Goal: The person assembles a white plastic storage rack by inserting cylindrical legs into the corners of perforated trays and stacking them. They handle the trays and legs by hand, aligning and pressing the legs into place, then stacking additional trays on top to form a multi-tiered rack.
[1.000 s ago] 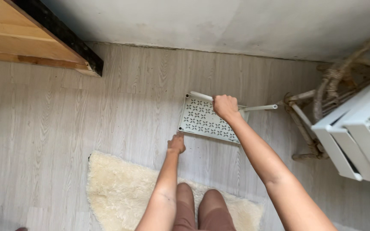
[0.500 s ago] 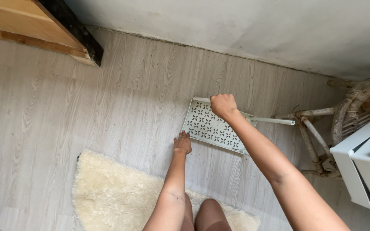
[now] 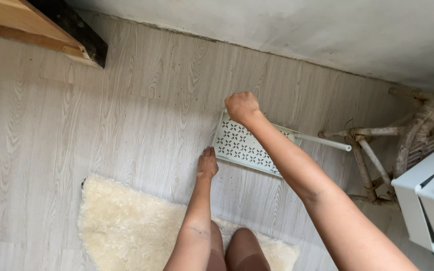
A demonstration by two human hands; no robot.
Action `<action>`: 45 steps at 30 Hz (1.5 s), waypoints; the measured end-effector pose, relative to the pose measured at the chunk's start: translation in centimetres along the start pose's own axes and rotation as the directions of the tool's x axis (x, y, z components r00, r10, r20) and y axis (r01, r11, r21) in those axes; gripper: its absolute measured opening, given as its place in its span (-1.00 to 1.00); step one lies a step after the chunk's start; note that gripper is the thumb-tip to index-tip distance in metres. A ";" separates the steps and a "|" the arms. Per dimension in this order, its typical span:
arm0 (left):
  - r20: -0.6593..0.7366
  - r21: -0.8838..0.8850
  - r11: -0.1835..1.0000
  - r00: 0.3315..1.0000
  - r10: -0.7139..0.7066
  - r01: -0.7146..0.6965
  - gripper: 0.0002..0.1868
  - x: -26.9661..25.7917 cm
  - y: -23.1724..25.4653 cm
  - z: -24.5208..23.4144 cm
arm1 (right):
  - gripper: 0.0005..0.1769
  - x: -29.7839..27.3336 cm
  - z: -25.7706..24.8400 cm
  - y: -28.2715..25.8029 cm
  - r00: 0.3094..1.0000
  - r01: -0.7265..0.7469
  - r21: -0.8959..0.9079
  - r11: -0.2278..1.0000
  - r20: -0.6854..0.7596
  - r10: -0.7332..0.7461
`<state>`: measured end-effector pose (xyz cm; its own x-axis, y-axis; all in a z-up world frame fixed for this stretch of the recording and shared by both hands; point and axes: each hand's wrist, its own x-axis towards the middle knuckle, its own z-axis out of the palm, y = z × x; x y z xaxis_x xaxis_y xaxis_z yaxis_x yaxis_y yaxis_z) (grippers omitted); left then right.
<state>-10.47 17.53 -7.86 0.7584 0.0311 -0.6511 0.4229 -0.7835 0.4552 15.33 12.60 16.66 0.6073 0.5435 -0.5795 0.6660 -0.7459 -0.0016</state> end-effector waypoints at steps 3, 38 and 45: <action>0.090 -0.011 0.999 0.995 -0.030 0.031 -0.13 0.5 0.4 -0.6 | -0.81 -0.1 -0.3 -0.6 0.997 -0.010 0.049 0.999 -0.080 0.014; -0.046 0.177 0.590 0.592 0.805 -0.788 -0.04 -14.4 33.5 -10.0 | -0.83 -49.0 6.6 22.7 -0.007 -0.158 0.881 0.445 -0.452 0.892; 0.092 0.136 0.467 0.480 0.872 -0.874 0.00 -21.4 41.2 -9.5 | -0.58 -48.5 12.9 34.1 0.105 -0.436 0.896 0.086 -0.044 0.993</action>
<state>-4.54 -9.54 30.57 0.6874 -0.7258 0.0285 -0.5326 -0.4770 0.6991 3.04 -44.12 34.22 0.7445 -0.6671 -0.0265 -0.5958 -0.6460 -0.4771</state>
